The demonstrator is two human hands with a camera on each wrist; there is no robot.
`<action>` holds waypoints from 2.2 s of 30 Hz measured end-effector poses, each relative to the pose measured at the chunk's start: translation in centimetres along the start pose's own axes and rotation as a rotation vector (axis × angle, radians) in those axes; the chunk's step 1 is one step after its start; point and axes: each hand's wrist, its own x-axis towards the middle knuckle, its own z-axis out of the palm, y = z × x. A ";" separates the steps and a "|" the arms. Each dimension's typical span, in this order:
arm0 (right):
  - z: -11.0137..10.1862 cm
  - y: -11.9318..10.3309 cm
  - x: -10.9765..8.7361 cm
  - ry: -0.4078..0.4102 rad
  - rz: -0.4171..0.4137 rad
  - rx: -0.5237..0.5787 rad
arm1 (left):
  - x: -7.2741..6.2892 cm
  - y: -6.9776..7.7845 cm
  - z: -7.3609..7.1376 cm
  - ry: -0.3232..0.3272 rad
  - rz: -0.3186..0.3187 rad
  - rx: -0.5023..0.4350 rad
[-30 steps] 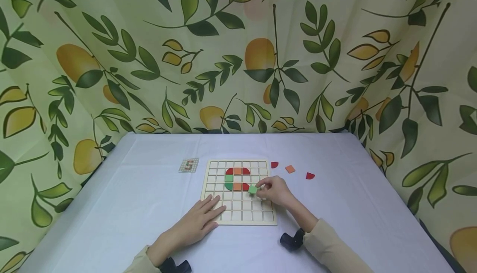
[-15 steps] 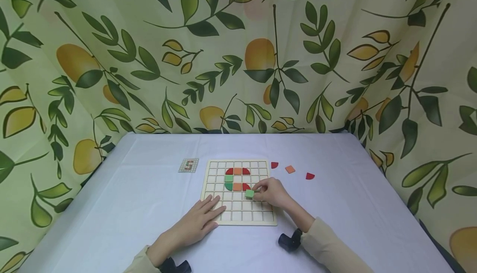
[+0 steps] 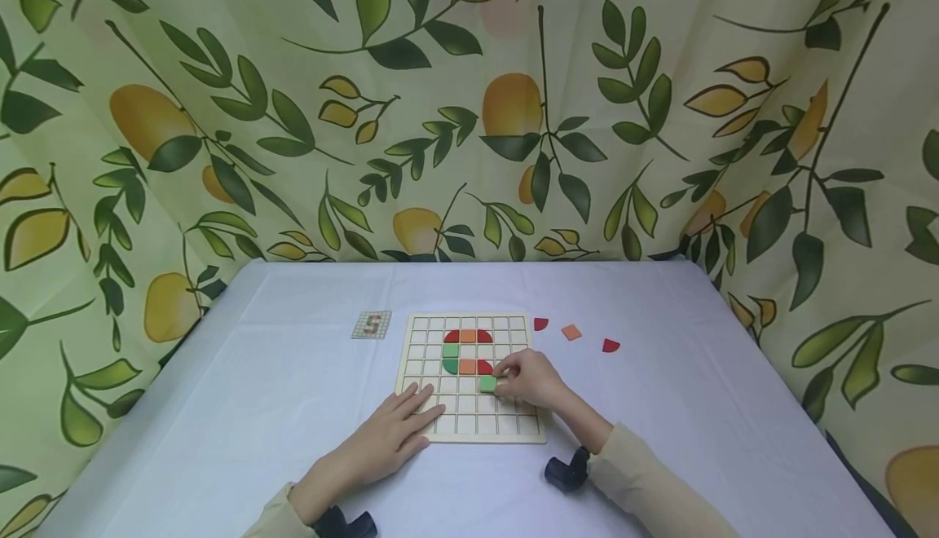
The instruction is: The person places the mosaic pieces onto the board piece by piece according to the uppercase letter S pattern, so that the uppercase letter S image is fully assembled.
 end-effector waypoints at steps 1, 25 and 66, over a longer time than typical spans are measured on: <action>0.0 0.0 0.0 0.000 0.002 -0.004 | 0.0 0.0 0.0 0.002 0.002 0.003; 0.4 -0.4 0.3 0.030 0.006 -0.042 | 0.1 -0.2 0.1 0.003 0.009 0.009; -3.9 3.4 1.8 0.055 0.037 0.031 | 0.0 -0.1 0.3 0.009 0.007 0.001</action>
